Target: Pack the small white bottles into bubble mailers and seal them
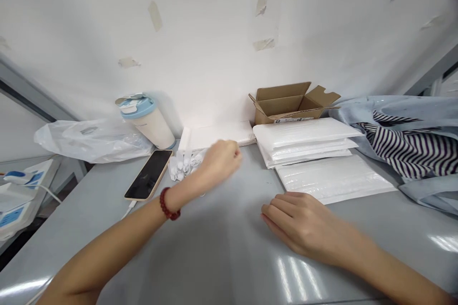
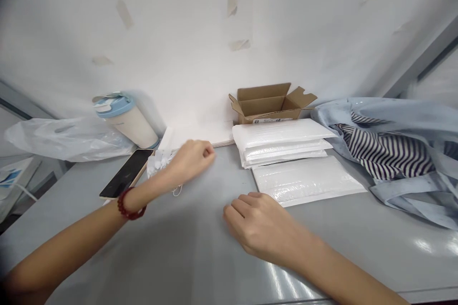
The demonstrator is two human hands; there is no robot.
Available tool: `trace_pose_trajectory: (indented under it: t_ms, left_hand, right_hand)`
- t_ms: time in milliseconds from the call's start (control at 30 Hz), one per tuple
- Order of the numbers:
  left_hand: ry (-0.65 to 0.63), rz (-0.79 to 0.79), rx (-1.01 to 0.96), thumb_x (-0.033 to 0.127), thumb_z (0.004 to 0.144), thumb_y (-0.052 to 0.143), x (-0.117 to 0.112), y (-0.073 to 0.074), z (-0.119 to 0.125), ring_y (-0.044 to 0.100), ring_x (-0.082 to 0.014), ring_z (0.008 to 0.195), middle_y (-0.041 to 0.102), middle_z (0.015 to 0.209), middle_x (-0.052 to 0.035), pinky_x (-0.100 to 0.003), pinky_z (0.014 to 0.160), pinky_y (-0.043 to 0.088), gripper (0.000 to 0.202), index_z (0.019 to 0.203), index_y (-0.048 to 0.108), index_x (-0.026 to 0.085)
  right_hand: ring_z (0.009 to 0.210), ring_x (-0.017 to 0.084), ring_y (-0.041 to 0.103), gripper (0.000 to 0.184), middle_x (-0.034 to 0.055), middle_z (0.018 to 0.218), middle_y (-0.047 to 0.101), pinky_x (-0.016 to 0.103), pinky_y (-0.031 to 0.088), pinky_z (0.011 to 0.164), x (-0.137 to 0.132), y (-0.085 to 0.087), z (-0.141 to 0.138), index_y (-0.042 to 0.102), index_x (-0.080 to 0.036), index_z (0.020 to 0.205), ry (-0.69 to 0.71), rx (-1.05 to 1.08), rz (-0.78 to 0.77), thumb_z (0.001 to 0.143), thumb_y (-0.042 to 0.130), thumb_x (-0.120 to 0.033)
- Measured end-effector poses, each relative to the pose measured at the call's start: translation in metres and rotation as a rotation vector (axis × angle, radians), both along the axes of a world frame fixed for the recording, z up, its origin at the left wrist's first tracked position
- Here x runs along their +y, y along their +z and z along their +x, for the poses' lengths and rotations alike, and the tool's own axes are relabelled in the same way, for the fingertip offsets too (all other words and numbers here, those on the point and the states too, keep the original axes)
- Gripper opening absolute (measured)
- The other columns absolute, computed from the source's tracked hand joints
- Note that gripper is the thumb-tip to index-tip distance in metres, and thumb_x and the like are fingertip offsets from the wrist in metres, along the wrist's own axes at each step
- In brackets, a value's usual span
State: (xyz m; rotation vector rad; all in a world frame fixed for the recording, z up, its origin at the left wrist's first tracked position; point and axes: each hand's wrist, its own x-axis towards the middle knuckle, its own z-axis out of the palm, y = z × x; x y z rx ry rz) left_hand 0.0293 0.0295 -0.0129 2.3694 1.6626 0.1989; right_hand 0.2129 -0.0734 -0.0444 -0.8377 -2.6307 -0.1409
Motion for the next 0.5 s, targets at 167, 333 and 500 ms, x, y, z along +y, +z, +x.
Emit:
trace_pose_trajectory:
  t_ms: [167,333,500]
  left_hand:
    - [-0.047,0.066,0.227,0.027,0.073,0.064,0.059,0.005,-0.032,0.062,-0.0263,0.082,0.067,0.086,-0.0123,-0.03,0.064,0.042,0.015,0.079,0.065,0.013]
    - [-0.083,0.051,0.304,0.033,0.072,0.066,0.082,-0.003,-0.041,0.062,-0.0215,0.073,0.067,0.084,-0.0087,-0.026,0.056,0.039,0.02,0.08,0.066,0.015]
    - [-0.121,0.103,0.35,0.025,0.079,0.057,0.079,-0.005,-0.044,0.062,-0.0202,0.074,0.068,0.088,-0.0075,-0.026,0.056,0.039,0.014,0.084,0.066,0.017]
  right_hand:
    - [0.052,0.012,0.04,0.029,-0.0006,0.058,0.05,0.029,0.027,0.051,0.001,-0.003,-0.003,0.053,-0.016,0.066,-0.008,-0.012,-0.039,0.091,0.039,-0.011]
    - [0.052,0.012,0.041,0.03,-0.0008,0.058,0.051,0.029,0.027,0.053,0.005,-0.007,-0.002,0.052,-0.017,0.066,-0.02,-0.047,-0.048,0.092,0.039,-0.012]
    - [0.052,0.012,0.042,0.029,-0.0007,0.059,0.052,0.029,0.027,0.052,0.004,-0.009,-0.004,0.053,-0.017,0.067,-0.01,-0.047,-0.058,0.092,0.039,-0.012]
